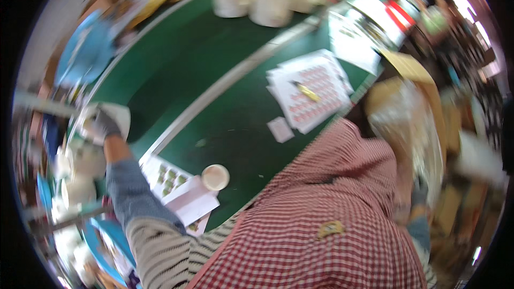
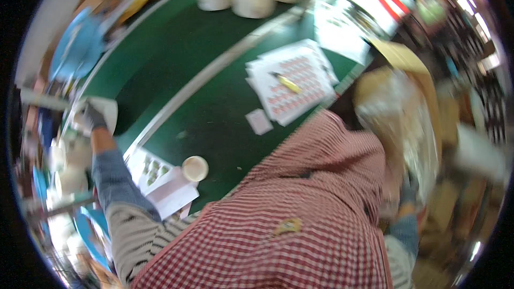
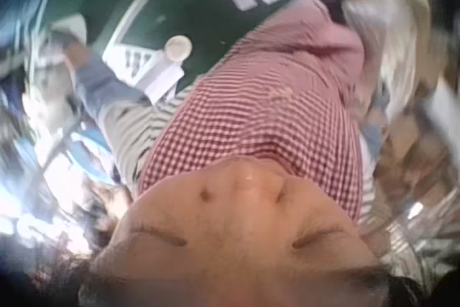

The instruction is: The person repeatedly picks up white ceramic pitchers from a green workbench, applies a small round sticker to the side of each pitcher, and places the finished pitcher back on the table. The person also handles a plastic bag containing small white ceramic pieces and sheets of stickers.

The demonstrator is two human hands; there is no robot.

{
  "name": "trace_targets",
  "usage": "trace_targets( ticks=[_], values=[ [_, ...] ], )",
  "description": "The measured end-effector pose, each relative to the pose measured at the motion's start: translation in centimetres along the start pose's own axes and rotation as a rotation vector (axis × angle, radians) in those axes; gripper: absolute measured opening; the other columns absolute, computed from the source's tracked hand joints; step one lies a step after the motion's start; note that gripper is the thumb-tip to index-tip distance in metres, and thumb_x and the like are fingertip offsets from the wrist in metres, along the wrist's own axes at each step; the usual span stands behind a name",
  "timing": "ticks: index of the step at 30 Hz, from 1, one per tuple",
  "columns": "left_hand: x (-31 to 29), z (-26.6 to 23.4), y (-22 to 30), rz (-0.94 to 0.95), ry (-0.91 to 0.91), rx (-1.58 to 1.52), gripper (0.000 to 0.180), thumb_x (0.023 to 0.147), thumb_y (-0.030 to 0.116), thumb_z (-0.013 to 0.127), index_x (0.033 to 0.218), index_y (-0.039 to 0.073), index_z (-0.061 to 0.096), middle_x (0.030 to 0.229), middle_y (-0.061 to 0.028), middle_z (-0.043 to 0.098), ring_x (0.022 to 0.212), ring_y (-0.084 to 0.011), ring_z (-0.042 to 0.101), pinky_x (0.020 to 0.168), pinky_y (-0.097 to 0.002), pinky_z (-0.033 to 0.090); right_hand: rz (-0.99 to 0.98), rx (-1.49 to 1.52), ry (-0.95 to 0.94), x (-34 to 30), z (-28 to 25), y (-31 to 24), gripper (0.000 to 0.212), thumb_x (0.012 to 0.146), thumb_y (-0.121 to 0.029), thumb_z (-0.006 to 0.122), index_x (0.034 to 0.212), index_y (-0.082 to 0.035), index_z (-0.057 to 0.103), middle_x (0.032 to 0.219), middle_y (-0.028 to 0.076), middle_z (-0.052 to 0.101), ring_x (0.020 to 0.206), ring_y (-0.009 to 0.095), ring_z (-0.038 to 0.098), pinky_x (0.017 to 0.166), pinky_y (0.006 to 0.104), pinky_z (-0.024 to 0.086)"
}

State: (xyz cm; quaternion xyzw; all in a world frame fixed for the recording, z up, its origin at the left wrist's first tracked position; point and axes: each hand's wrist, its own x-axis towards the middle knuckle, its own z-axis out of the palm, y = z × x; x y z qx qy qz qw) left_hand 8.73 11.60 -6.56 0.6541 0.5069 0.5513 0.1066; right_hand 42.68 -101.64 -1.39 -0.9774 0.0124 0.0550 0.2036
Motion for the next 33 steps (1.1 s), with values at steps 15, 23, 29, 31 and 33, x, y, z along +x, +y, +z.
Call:
trace_targets(
  ticks=[15,23,29,31,33],
  values=[
    [-31.4,-6.4,45.3,-0.478,-1.598,-1.335,0.031,0.094,0.026,0.063,0.111,0.001,0.055,0.08,-0.0047,0.054,0.063,-0.0152,0.05,0.064,-0.0319,0.043,0.421,0.693,0.669,2.3,-4.0,8.4,0.034,0.089,-0.026,0.067,0.111,0.0,0.071,0.103,0.008,0.072,0.087,0.016,0.066,0.078,0.0277,0.052],
    [-40.3,-10.0,51.8,-0.316,-1.802,-1.007,0.034,0.083,0.032,0.06,0.093,-0.001,0.057,0.056,-0.0068,0.053,0.046,-0.0154,0.047,0.051,-0.0289,0.041,0.445,0.297,-0.14,9.4,0.5,12.3,0.037,0.083,-0.032,0.066,0.108,-0.007,0.072,0.099,0.014,0.072,0.084,0.021,0.069,0.08,0.0345,0.054],
    [-40.8,-12.2,52.7,-0.293,-1.779,-0.822,0.038,0.082,0.038,0.063,0.084,0.0,0.058,0.057,-0.0093,0.056,0.05,-0.0185,0.052,0.053,-0.0309,0.043,0.385,-0.108,-0.505,14.0,5.8,14.9,0.063,0.079,-0.035,0.069,0.133,-0.006,0.057,0.124,0.024,0.064,0.116,0.036,0.061,0.098,0.0411,0.048],
    [-41.3,-13.2,53.2,-0.309,-1.771,-0.784,0.038,0.082,0.038,0.063,0.083,0.0,0.058,0.058,-0.0096,0.057,0.051,-0.0188,0.052,0.054,-0.0311,0.043,0.477,-0.183,-0.58,14.5,6.4,12.6,0.078,0.079,-0.04,0.071,0.144,-0.007,0.044,0.131,0.025,0.059,0.121,0.038,0.058,0.101,0.0438,0.045],
    [-41.4,-13.2,53.9,-0.318,-1.775,-0.778,0.039,0.082,0.038,0.063,0.083,0.0,0.059,0.058,-0.0098,0.057,0.051,-0.0192,0.053,0.054,-0.0313,0.043,0.574,-0.162,-0.47,14.5,9.1,15.1,0.078,0.08,-0.04,0.07,0.145,-0.008,0.04,0.133,0.025,0.057,0.123,0.04,0.056,0.102,0.0455,0.045]
  ],
)
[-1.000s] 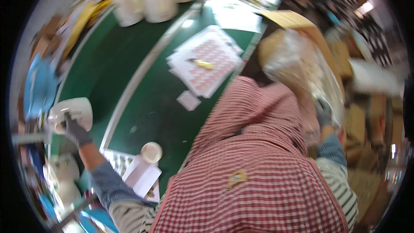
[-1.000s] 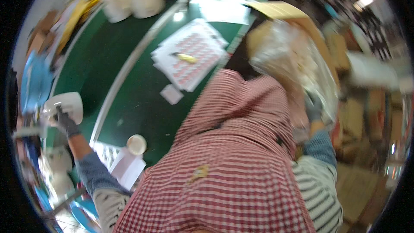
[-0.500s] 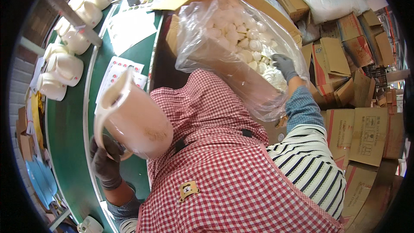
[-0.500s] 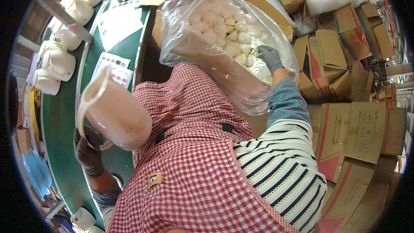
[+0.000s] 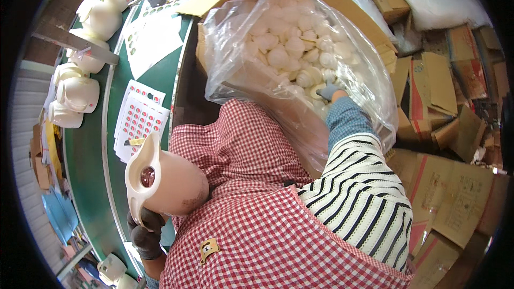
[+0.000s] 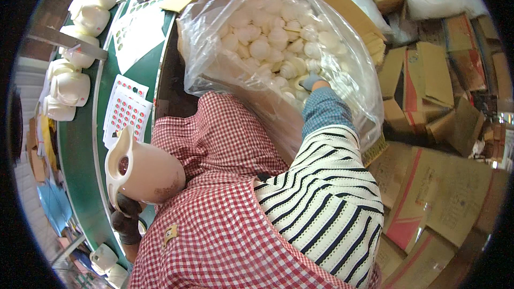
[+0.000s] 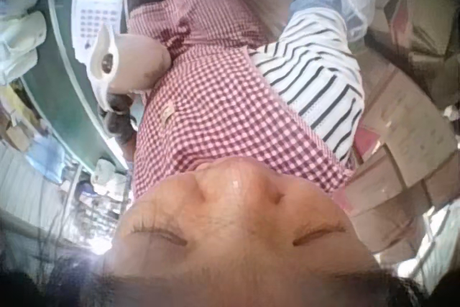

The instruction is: The person repeatedly picks up white ceramic pitchers from a green workbench, applies a small round sticker to the side of each pitcher, and places the finished pitcher back on the table. The person also handles a plastic bag containing small white ceramic pieces and sheets of stickers.

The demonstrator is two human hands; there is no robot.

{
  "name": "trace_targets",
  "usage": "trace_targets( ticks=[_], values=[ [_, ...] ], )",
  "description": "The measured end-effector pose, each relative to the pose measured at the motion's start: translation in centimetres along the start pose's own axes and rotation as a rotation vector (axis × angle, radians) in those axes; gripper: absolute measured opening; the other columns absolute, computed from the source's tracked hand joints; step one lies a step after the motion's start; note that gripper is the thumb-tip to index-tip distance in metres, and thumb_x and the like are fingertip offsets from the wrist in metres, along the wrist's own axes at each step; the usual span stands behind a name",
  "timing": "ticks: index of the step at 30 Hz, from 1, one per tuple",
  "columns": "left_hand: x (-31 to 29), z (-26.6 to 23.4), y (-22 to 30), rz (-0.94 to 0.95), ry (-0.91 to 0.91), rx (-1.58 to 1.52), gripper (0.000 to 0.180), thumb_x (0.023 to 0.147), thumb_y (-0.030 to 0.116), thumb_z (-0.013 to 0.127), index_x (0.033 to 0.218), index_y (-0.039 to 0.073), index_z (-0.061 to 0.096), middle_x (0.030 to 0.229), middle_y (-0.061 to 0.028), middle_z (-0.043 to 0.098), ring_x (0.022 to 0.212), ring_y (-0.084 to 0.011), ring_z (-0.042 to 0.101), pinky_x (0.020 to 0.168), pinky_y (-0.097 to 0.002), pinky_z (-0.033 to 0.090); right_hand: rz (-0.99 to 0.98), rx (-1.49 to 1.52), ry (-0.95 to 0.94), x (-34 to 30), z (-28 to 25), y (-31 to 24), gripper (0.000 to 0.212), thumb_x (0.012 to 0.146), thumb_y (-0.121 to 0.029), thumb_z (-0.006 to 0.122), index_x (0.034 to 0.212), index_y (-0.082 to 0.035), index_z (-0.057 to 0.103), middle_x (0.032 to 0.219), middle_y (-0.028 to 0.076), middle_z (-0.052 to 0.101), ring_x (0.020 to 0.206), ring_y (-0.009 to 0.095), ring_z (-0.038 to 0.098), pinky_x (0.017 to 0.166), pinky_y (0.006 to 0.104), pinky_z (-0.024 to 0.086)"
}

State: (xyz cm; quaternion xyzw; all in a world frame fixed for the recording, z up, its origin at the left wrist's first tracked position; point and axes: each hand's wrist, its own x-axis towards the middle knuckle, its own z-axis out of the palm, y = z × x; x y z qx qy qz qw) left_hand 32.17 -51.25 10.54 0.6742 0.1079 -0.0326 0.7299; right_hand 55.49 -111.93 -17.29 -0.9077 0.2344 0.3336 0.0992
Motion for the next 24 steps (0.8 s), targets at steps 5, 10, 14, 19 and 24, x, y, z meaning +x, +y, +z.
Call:
trace_targets(
  ticks=[5,10,14,19,24],
  values=[
    [-0.1,1.0,0.8,-0.013,0.026,0.003,0.039,0.082,0.039,0.063,0.081,0.0,0.059,0.059,-0.0105,0.058,0.052,-0.0199,0.054,0.054,-0.0319,0.043,0.086,0.01,0.109,1.1,1.4,-2.3,0.07,0.083,-0.039,0.068,0.14,-0.01,0.04,0.136,0.024,0.055,0.124,0.042,0.054,0.103,0.0478,0.045],
    [-0.7,1.0,1.3,-0.023,0.025,-0.031,0.04,0.082,0.039,0.063,0.08,-0.001,0.059,0.06,-0.0112,0.059,0.053,-0.0207,0.055,0.055,-0.0324,0.044,0.067,0.049,0.222,-0.7,1.4,-3.6,0.058,0.08,-0.031,0.07,0.131,-0.012,0.05,0.131,0.022,0.057,0.121,0.04,0.056,0.1,0.0471,0.046],
    [-1.2,0.7,0.8,-0.042,-0.024,-0.102,0.04,0.082,0.039,0.063,0.079,-0.001,0.06,0.06,-0.0117,0.06,0.054,-0.0213,0.056,0.055,-0.0328,0.044,-0.09,0.369,0.408,-1.4,-3.4,-2.4,0.051,0.079,-0.022,0.071,0.127,-0.013,0.058,0.123,0.019,0.064,0.112,0.04,0.062,0.094,0.0439,0.05],
    [-0.9,0.7,0.2,-0.162,-0.139,-0.04,0.038,0.087,0.034,0.063,0.089,-0.004,0.067,0.069,-0.0095,0.064,0.06,-0.0173,0.06,0.057,-0.0295,0.047,-0.949,1.319,0.152,-15.3,-10.5,-11.0,0.041,0.089,-0.004,0.068,0.129,0.0,0.058,0.121,0.009,0.065,0.111,0.019,0.061,0.098,0.0336,0.049],
    [-0.7,1.5,1.2,-0.239,-0.228,-0.008,0.02,0.086,0.014,0.064,0.092,-0.005,0.069,0.068,-0.0046,0.063,0.057,-0.01,0.056,0.054,-0.0236,0.044,-1.364,1.199,-0.346,-32.7,-8.7,-19.6,0.051,0.086,0.0,0.068,0.135,0.001,0.054,0.136,0.012,0.058,0.122,0.021,0.056,0.107,0.0352,0.042]
  ],
)
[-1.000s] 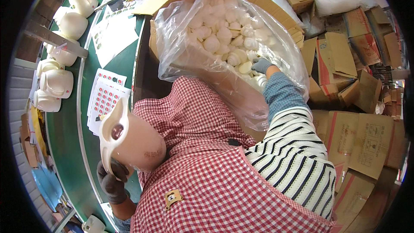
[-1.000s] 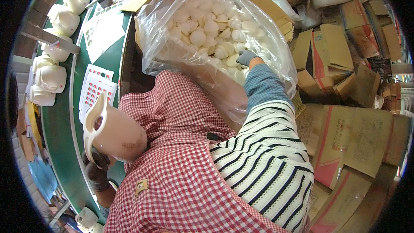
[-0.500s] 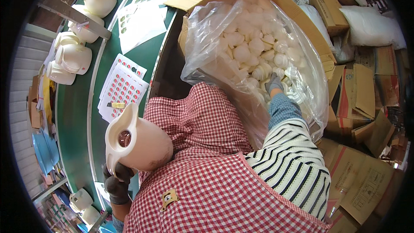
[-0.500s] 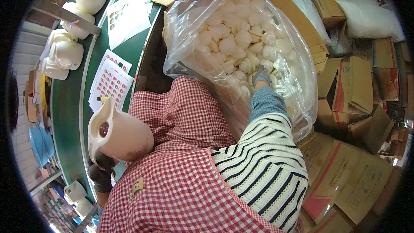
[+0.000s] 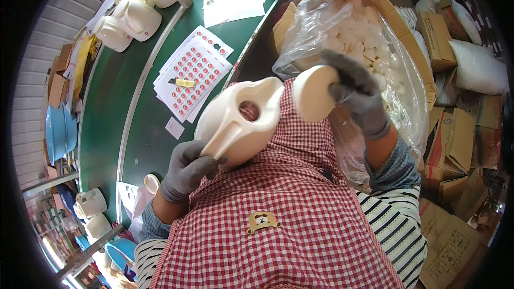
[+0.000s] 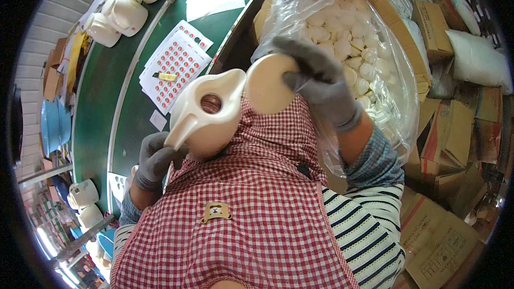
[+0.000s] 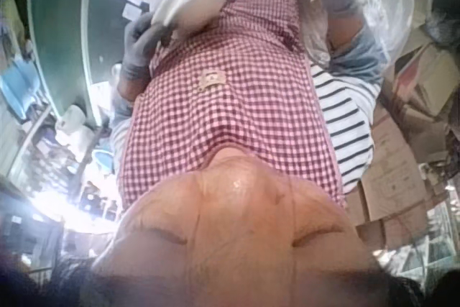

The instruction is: The person repeatedly picks up white ceramic pitchers from a green workbench, applies a small round sticker to the side of each pitcher, and places the finished pitcher back on the table. The person also handles a plastic bag containing small white ceramic pieces and sheets of stickers.

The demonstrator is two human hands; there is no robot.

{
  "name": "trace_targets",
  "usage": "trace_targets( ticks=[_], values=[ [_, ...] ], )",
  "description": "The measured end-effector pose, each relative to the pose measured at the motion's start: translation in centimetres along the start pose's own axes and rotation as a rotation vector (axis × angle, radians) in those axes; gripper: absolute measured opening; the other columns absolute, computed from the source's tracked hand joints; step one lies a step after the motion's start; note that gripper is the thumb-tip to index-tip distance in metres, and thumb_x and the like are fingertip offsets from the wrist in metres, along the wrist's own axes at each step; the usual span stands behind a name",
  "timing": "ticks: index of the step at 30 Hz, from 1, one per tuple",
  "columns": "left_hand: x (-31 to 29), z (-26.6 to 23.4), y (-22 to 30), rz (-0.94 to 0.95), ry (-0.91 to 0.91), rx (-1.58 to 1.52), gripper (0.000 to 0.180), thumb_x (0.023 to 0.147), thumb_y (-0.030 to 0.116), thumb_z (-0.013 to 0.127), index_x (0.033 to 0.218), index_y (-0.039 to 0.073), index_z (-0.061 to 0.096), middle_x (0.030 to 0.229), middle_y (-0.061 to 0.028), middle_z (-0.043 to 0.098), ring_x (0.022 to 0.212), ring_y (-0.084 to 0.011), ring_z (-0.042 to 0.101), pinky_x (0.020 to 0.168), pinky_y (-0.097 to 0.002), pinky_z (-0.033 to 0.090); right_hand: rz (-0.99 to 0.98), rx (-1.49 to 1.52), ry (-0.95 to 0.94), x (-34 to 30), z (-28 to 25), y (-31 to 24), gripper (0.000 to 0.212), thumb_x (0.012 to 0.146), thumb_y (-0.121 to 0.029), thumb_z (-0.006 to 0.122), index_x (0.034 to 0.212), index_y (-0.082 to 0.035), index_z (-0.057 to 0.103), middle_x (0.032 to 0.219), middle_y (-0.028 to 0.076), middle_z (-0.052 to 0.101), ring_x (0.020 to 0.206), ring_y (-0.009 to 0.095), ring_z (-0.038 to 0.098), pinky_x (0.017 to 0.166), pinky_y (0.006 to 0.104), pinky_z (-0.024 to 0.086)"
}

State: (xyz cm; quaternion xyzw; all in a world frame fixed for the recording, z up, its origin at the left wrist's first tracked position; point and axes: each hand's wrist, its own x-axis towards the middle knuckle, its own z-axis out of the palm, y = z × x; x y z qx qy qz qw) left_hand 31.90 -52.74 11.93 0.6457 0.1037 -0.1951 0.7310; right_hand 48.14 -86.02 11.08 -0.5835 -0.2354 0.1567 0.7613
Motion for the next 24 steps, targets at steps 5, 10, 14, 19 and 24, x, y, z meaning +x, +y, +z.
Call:
trace_targets(
  ticks=[5,10,14,19,24],
  values=[
    [-0.9,0.0,-1.1,0.111,-0.126,0.117,0.017,0.087,0.012,0.065,0.09,-0.005,0.067,0.067,-0.0012,0.06,0.059,-0.0086,0.051,0.055,-0.0247,0.042,-0.203,-0.438,-0.317,1.0,4.5,2.2,0.051,0.088,-0.011,0.07,0.135,0.0,0.054,0.136,0.015,0.058,0.119,0.027,0.058,0.104,0.0377,0.044],
    [0.2,-0.7,-3.2,0.236,-0.204,0.183,0.017,0.085,0.01,0.064,0.091,-0.006,0.067,0.067,-0.0009,0.06,0.058,-0.0073,0.051,0.053,-0.0239,0.04,-0.334,-1.194,-0.445,-0.3,7.4,0.5,0.086,0.075,-0.044,0.079,0.142,0.0,0.045,0.136,0.021,0.055,0.116,0.033,0.06,0.1,0.0403,0.046],
    [0.6,-1.1,-4.3,0.271,-0.242,0.207,0.019,0.087,0.014,0.065,0.091,-0.004,0.068,0.067,0.0004,0.059,0.059,-0.0073,0.05,0.054,-0.0237,0.04,-0.14,-1.109,-0.516,-0.3,8.6,0.0,0.092,0.071,-0.034,0.082,0.145,0.0,0.04,0.136,0.023,0.054,0.114,0.036,0.062,0.097,0.043,0.05],
    [1.1,-1.4,-5.4,0.332,-0.257,0.207,0.019,0.088,0.016,0.065,0.087,-0.003,0.067,0.064,0.0005,0.056,0.057,-0.008,0.047,0.054,-0.0256,0.039,-0.273,-1.152,-0.578,0.1,8.5,0.3,0.094,0.067,-0.024,0.084,0.145,0.0,0.038,0.135,0.024,0.053,0.116,0.037,0.061,0.098,0.0439,0.051],
    [1.2,-1.3,-5.5,0.331,-0.259,0.188,0.02,0.088,0.016,0.065,0.081,-0.002,0.065,0.057,-0.0013,0.049,0.053,-0.0089,0.042,0.05,-0.029,0.035,-0.253,-1.228,-0.614,0.2,8.7,0.2,0.095,0.066,-0.028,0.086,0.143,0.001,0.04,0.136,0.023,0.053,0.116,0.039,0.061,0.098,0.043,0.052]
  ],
)
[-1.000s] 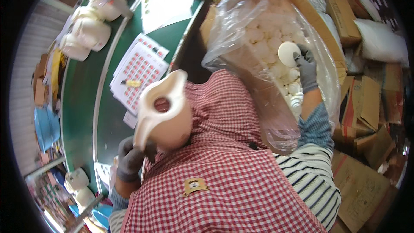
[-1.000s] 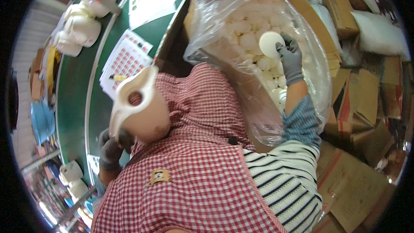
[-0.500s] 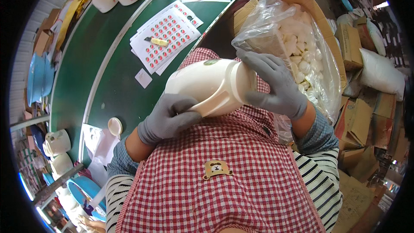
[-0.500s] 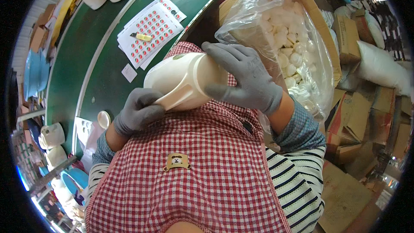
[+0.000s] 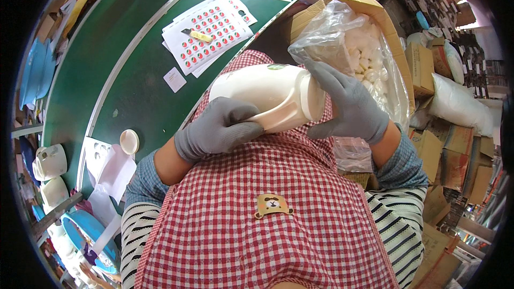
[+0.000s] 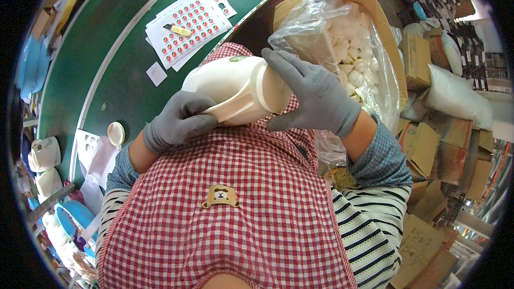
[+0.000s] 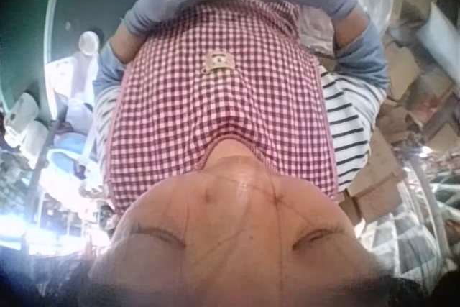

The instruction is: The person repeatedly picks up white ceramic pitchers from a green workbench, applies a small round sticker to the side of each pitcher, and places the finished pitcher back on the table. The person also handles a plastic bag containing small white ceramic pieces and sheets of stickers.

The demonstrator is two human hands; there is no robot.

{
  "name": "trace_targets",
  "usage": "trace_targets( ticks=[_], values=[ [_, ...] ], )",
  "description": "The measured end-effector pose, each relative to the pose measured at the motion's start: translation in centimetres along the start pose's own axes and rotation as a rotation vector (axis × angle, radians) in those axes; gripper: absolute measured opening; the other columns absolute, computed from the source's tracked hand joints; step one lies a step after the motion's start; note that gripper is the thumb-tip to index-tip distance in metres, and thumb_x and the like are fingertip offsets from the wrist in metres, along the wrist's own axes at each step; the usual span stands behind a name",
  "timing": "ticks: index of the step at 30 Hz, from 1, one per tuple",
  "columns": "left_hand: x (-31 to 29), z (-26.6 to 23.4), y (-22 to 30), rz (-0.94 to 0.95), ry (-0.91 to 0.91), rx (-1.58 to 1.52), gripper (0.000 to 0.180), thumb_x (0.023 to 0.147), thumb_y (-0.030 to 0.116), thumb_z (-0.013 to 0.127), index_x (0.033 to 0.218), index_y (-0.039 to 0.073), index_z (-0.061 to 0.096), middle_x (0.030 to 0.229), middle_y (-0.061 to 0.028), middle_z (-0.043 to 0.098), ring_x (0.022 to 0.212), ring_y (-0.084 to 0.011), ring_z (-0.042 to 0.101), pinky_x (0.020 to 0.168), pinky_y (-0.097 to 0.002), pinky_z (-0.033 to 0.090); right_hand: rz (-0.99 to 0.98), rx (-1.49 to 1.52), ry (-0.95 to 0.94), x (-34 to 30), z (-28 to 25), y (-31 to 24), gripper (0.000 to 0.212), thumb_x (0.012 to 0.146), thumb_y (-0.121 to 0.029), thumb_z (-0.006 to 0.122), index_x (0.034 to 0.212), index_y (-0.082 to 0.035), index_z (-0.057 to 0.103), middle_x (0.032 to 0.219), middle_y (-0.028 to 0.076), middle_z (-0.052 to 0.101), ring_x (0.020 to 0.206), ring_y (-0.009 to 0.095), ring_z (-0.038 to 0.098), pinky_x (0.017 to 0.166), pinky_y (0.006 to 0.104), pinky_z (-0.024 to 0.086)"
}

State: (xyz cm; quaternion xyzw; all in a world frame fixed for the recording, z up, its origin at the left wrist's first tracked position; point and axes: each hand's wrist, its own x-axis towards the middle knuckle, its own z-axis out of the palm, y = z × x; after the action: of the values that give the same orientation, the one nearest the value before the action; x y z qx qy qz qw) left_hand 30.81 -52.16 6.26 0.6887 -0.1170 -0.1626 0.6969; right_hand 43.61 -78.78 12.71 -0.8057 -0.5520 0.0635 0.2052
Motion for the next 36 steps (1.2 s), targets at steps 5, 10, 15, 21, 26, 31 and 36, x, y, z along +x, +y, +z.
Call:
trace_targets(
  ticks=[5,10,15,21,26,31,36],
  values=[
    [0.2,0.0,-0.4,0.078,0.002,0.108,0.021,0.088,0.018,0.065,0.079,-0.001,0.065,0.056,-0.0039,0.05,0.051,-0.0114,0.043,0.05,-0.0307,0.036,-0.034,0.009,0.006,0.1,0.2,-0.1,0.096,0.063,-0.027,0.089,0.141,0.002,0.04,0.135,0.024,0.053,0.116,0.04,0.06,0.097,0.0436,0.052],
    [0.5,0.0,-0.6,0.095,0.012,0.139,0.022,0.087,0.02,0.066,0.076,0.001,0.064,0.056,-0.0041,0.052,0.05,-0.0128,0.045,0.05,-0.0314,0.037,-0.107,-0.031,-0.012,0.5,0.1,0.8,0.097,0.063,-0.027,0.089,0.14,0.002,0.038,0.133,0.026,0.053,0.116,0.04,0.06,0.097,0.0437,0.053],
    [0.5,0.1,-0.1,0.048,0.029,0.163,0.022,0.087,0.02,0.066,0.074,0.001,0.064,0.056,-0.0041,0.055,0.05,-0.0122,0.049,0.05,-0.0309,0.039,-0.028,-0.097,-0.089,0.9,-0.4,0.2,0.096,0.065,-0.028,0.087,0.142,0.002,0.039,0.133,0.025,0.054,0.114,0.04,0.061,0.095,0.0415,0.052],
    [0.5,1.2,-0.6,0.103,0.06,0.179,0.018,0.085,0.016,0.068,0.086,-0.002,0.067,0.061,-0.0025,0.057,0.052,-0.0103,0.049,0.049,-0.0282,0.039,0.397,0.065,-0.043,-0.8,0.7,-1.7,0.091,0.069,-0.023,0.083,0.143,0.003,0.038,0.13,0.026,0.055,0.111,0.038,0.063,0.093,0.0402,0.052],
    [0.7,0.9,-0.6,0.136,0.024,0.22,0.023,0.084,0.021,0.069,0.07,0.003,0.063,0.052,-0.0059,0.052,0.045,-0.0153,0.048,0.047,-0.0321,0.037,0.144,0.09,0.006,-0.9,0.9,-1.4,0.091,0.066,-0.017,0.084,0.143,0.003,0.039,0.132,0.027,0.053,0.114,0.041,0.06,0.097,0.0414,0.051],
    [0.8,0.1,-0.9,0.088,-0.018,0.163,0.021,0.084,0.019,0.068,0.071,0.002,0.064,0.052,-0.0047,0.053,0.044,-0.0132,0.047,0.045,-0.0314,0.036,-0.048,-0.038,-0.043,-0.7,0.8,-0.3,0.096,0.06,-0.017,0.086,0.144,-0.006,0.041,0.139,0.022,0.048,0.122,0.04,0.055,0.099,0.0452,0.051],
    [1.4,-1.9,-1.2,0.037,-0.107,0.076,0.019,0.085,0.018,0.069,0.083,-0.001,0.069,0.059,0.0004,0.057,0.049,-0.0068,0.048,0.047,-0.0231,0.038,-0.202,-0.137,-0.144,0.4,0.1,0.2,0.097,0.055,-0.016,0.085,0.143,-0.012,0.044,0.14,0.02,0.046,0.126,0.037,0.052,0.098,0.0453,0.051]
  ],
)
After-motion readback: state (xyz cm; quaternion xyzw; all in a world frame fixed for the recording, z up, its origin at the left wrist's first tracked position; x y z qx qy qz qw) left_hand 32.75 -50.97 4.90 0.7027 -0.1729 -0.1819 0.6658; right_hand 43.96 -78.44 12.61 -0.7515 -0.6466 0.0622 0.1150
